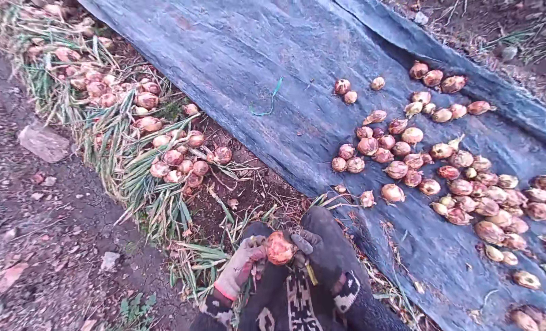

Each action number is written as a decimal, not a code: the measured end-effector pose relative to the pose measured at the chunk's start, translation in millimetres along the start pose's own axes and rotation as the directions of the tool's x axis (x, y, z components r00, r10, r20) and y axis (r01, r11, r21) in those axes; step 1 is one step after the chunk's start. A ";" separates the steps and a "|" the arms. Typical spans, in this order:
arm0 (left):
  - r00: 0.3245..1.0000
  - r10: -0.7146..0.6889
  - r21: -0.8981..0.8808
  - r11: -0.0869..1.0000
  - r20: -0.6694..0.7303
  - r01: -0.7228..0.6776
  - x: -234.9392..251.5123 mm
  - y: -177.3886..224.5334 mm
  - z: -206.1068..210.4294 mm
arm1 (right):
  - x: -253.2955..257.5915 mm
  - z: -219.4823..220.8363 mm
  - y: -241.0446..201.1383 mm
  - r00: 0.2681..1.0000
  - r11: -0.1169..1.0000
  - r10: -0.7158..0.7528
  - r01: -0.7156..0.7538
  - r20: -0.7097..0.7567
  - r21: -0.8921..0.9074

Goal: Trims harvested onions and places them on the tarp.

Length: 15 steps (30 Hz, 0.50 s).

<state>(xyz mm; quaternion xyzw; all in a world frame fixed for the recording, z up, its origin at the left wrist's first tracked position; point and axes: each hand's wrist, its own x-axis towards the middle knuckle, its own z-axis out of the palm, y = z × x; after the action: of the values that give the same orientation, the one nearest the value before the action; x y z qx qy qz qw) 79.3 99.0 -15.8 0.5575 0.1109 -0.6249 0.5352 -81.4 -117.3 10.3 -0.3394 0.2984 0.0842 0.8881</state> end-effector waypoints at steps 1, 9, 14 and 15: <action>0.999 -0.012 -0.009 1.000 -0.046 0.011 5.3 15.7 7.9 | -5.5 -4.8 -16.8 0.997 0.989 -0.050 0.041 0.056 0.144; 0.810 0.236 0.733 0.607 -0.536 0.308 71.7 101.0 49.7 | 29.7 -82.7 -101.7 0.967 0.843 -0.057 -0.086 -0.248 -0.531; 0.961 0.123 0.961 0.156 -0.248 0.228 64.6 161.7 168.0 | 66.0 -113.5 -44.0 0.968 0.269 0.049 -0.250 -0.246 -0.930; 0.973 0.111 0.978 0.065 -0.203 0.197 59.8 168.0 193.1 | 58.2 -102.2 -62.6 0.978 0.217 0.061 -0.207 -0.198 -0.954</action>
<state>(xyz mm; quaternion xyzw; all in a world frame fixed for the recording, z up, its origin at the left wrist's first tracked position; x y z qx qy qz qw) 112.5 -143.2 80.7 0.8345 -0.2701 -0.4794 -0.0262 -60.7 -234.5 -49.8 -0.7936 0.2613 0.3071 0.4556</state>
